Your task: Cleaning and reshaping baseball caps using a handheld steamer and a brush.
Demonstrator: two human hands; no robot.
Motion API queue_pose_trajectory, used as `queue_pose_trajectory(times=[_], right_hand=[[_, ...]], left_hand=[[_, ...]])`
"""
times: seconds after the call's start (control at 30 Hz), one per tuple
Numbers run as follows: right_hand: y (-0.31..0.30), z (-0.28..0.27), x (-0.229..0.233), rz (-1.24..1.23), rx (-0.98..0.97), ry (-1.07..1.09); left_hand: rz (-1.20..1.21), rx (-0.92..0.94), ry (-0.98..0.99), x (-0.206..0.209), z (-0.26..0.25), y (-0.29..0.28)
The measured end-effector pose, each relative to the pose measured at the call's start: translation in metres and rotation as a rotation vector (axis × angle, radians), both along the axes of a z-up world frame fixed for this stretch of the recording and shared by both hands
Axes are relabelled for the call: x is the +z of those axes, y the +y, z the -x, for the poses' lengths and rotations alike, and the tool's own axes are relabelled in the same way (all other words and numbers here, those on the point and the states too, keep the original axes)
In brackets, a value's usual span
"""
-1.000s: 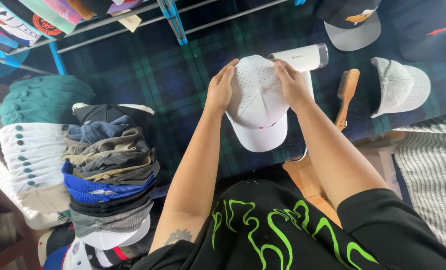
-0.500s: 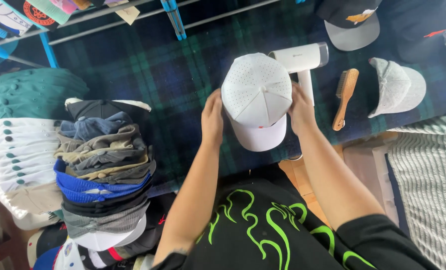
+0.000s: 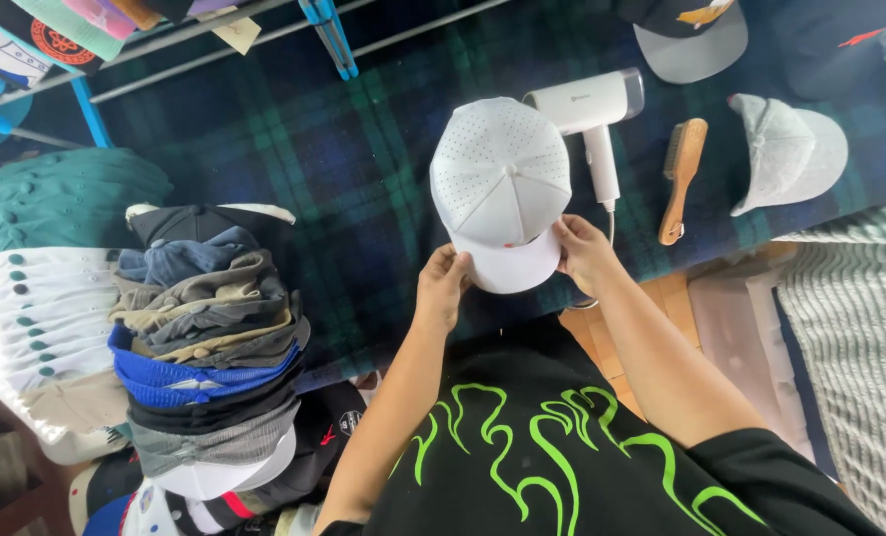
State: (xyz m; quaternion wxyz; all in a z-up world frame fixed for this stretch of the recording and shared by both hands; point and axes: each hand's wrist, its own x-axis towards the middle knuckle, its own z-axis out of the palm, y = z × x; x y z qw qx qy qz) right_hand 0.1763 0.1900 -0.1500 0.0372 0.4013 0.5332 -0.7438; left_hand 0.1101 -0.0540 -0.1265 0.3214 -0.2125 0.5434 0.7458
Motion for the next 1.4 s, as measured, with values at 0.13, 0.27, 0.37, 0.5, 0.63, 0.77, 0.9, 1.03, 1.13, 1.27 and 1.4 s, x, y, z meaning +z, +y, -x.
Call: queue_pose_trajectory(times=[0.13, 0.27, 0.37, 0.5, 0.63, 0.77, 0.9, 1.03, 1.13, 1.27, 1.4], right_hand=[[0.0, -0.011, -0.008, -0.013, 0.066, -0.028], [0.001, -0.009, 0.026, -0.189, 0.14, -0.067], [0.033, -0.021, 0.042, -0.497, 0.232, -0.044], [0.133, -0.057, -0.018, -1.082, 0.033, -0.051], [0.172, -0.077, -0.034, -1.509, 0.125, -0.067], [0.192, -0.072, -0.063, -1.504, 0.389, -0.138], [0.207, -0.053, -0.054, -1.064, 0.352, -0.084], [0.17, -0.034, 0.038, -0.984, 0.279, 0.173], [0.131, -0.029, 0.109, -1.039, 0.226, 0.541], [0.094, -0.027, 0.154, -1.023, 0.427, 1.007], [0.08, -0.021, 0.169, -1.297, 0.659, 1.194]], left_hand=[[-0.03, 0.019, 0.023, -0.018, -0.008, -0.003], [0.0, 0.046, 0.015, -0.004, -0.008, 0.001], [0.019, 0.03, -0.003, -0.007, -0.015, -0.002], [0.055, 0.035, -0.032, -0.014, -0.037, -0.003], [-0.071, 0.237, -0.077, -0.044, -0.069, 0.018], [-0.087, 0.365, -0.134, 0.008, -0.09, 0.068], [-0.088, 0.496, -0.138, 0.026, -0.107, 0.118], [-0.089, 0.604, -0.099, 0.034, -0.115, 0.143], [-0.086, 0.662, -0.079, 0.042, -0.122, 0.158], [-0.007, 0.721, -0.054, 0.013, -0.123, 0.162], [-0.012, 0.792, -0.04, 0.008, -0.123, 0.167]])
